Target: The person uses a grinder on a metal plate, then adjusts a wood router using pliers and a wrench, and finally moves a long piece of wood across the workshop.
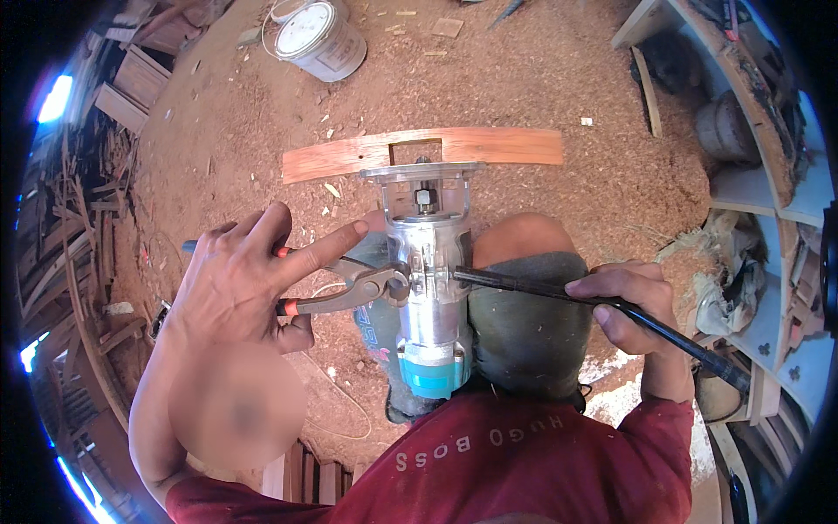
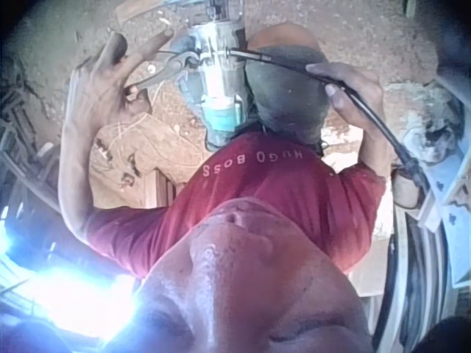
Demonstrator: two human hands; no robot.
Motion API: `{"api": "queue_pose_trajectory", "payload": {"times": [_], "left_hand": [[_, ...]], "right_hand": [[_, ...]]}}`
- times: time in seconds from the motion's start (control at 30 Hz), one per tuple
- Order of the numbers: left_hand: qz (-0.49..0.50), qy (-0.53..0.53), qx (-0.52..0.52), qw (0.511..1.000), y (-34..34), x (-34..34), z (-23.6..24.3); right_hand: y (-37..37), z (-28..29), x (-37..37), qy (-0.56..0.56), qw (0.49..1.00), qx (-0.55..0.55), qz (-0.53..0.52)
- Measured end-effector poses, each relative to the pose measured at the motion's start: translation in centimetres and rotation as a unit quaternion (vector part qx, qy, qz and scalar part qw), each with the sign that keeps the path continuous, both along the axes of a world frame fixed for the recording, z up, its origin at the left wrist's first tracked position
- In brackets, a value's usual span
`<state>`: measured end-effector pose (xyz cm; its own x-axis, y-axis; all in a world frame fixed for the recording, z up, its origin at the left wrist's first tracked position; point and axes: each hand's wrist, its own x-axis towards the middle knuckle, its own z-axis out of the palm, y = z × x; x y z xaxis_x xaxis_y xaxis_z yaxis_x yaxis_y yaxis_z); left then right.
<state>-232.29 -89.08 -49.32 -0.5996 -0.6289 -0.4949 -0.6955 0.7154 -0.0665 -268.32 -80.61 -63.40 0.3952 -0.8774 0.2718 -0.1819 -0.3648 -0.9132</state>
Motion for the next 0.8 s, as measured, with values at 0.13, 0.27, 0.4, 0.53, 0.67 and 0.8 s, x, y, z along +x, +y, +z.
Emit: {"api": "queue_pose_trajectory", "payload": {"times": [0.13, 0.27, 0.4, 0.53, 0.67, 0.8], "left_hand": [[-0.005, 0.010, -0.010, 1.000, -0.1, -0.1, -0.2], [-0.010, 0.013, -0.013, 1.000, -0.2, -0.2, -0.1], [0.022, 0.013, 0.016, 1.000, -0.4, 0.3, -0.6], [0.017, 0.013, 0.000, 1.000, -0.2, 0.5, -0.9], [0.002, 0.019, -0.013, 1.000, -0.1, 0.6, -1.1], [-0.005, 0.020, -0.021, 1.000, 0.0, 0.7, -1.5]], "right_hand": [[0.1, -0.4, 0.2, -0.018, 0.999, -0.025, -0.007], [0.0, -0.4, 0.6, -0.029, 0.999, -0.036, -0.009], [-0.2, -0.4, 0.6, -0.028, 0.998, -0.049, 0.005], [-0.4, -0.7, 1.0, -0.050, 0.996, -0.078, 0.004], [-0.7, -0.8, 1.1, -0.053, 0.994, -0.099, 0.015], [-0.9, -0.9, 1.0, -0.052, 0.992, -0.115, 0.024]]}}
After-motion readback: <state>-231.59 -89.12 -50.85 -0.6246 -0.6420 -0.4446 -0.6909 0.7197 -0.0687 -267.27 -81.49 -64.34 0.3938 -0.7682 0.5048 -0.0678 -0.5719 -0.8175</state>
